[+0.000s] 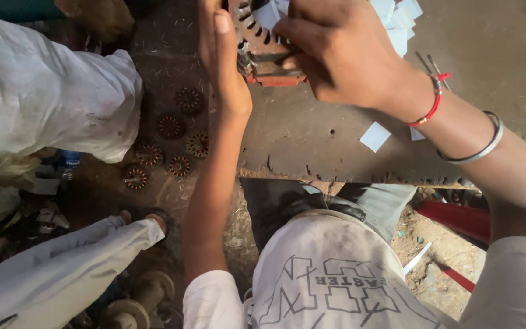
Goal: The person inserts small pieces of insulating paper into the slots of an electric motor stator using a small tool to press them into place.
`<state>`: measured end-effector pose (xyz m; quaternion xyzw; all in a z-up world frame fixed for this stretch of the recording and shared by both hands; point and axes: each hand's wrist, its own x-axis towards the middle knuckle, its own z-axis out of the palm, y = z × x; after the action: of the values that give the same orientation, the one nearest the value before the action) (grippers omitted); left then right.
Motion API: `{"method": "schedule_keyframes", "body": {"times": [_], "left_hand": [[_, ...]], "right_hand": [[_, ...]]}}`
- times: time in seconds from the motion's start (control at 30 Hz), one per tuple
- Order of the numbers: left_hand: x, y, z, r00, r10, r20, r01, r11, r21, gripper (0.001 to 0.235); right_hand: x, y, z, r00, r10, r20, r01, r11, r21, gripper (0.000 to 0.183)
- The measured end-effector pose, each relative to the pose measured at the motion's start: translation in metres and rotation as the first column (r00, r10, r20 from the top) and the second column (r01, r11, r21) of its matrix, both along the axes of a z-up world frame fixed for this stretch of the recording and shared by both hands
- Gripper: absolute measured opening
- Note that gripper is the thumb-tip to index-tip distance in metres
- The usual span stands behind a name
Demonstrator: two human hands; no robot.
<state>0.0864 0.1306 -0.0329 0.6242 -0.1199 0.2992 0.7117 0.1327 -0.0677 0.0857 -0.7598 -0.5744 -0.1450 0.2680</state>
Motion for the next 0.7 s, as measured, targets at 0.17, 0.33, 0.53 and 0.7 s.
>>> {"method": "schedule_keyframes", "body": {"times": [0.17,0.33,0.53,0.7], "left_hand": [[0.003,-0.007,0.006,1.000,0.000,-0.023,-0.001,0.998,-0.061,0.039],[0.002,-0.006,0.009,0.977,0.215,0.000,-0.215,0.977,-0.006,0.032],[-0.093,-0.053,0.040,0.881,0.444,0.161,-0.472,0.834,0.285,0.014],[-0.110,-0.110,0.039,1.000,0.012,-0.016,0.007,0.563,0.827,0.025]], "right_hand": [[-0.007,0.006,0.002,0.999,0.016,0.039,-0.017,1.000,0.017,0.035],[-0.017,-0.014,0.009,0.997,-0.072,-0.012,0.072,0.997,-0.019,0.043],[-0.047,-0.123,0.011,0.822,-0.516,-0.242,0.531,0.848,-0.006,0.032],[-0.068,-0.168,-0.050,0.631,-0.740,-0.231,0.720,0.670,-0.181,0.024]]}}
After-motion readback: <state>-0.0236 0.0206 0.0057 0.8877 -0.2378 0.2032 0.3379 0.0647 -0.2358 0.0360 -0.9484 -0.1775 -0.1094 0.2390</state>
